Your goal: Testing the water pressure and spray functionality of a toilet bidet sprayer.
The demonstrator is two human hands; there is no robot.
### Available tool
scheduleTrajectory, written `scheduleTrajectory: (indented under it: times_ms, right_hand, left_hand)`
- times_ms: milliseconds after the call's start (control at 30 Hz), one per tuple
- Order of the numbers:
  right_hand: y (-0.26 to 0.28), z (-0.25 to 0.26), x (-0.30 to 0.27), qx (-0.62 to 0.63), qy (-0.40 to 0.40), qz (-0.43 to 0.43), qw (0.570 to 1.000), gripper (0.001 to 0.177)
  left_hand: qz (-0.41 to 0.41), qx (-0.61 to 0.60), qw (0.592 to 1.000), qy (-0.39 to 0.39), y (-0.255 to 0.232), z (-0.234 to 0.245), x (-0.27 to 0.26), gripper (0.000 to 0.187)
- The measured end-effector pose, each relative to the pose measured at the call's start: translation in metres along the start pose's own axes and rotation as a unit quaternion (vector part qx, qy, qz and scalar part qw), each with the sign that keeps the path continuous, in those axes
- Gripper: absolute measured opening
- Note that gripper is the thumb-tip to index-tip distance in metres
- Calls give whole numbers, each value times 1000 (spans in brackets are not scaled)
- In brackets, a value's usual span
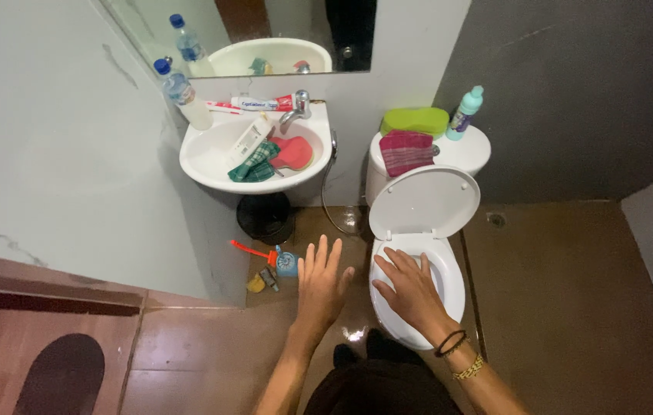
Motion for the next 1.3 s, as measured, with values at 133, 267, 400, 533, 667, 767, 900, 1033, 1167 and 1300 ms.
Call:
scheduleTrajectory:
  times_ms: [133,267,400,533,667,767,900,1033,1167,1300]
  right_hand:
    - [-3,8,13,13,-2,0,1000,51]
    - [-7,13,30,4,-9,8,1000,50]
    - [-15,14,52,-4,8,27,1000,53]
    - [-18,19,68,-5,17,34,999,53]
    - [-20,22,79,3,28,48,998,55]
    - [-24,20,90,2,37,48,998,56]
    - [-26,18,100,11,48,36,998,57]
    - [-29,18,113,1,42,37,998,58]
    - [-24,23,120,4,15,8,1000,60]
    - [-22,23,133,17,-10,-13,1000,62]
  left_hand:
    - [23,-16,1000,5,-3,2,7,63]
    - [29,-20,999,20,-2,1,17,63]
    - [28,-4,999,22,2,-4,32,64]
    - [47,-5,999,26,3,-8,45,62]
    - [50,-14,998,22,7,-11,51,64]
    - [61,-6,998,34,13,-14,59,65]
    - [57,-5,998,26,24,-22,67,65]
    - [50,10,998,47,30,-24,84,67]
    - [8,28,999,39,34,-16,98,65]
    - [-35,34,998,34,53,-23,117,65]
Point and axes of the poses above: each hand's wrist, its own x-axis towards the middle knuckle, its own z-axis out of the back of the hand, y = z × x, the point moved 1 cm from there along x, towards the middle knuckle, and after that the axes turned 7 degrees about y, right-handed, at the moved point
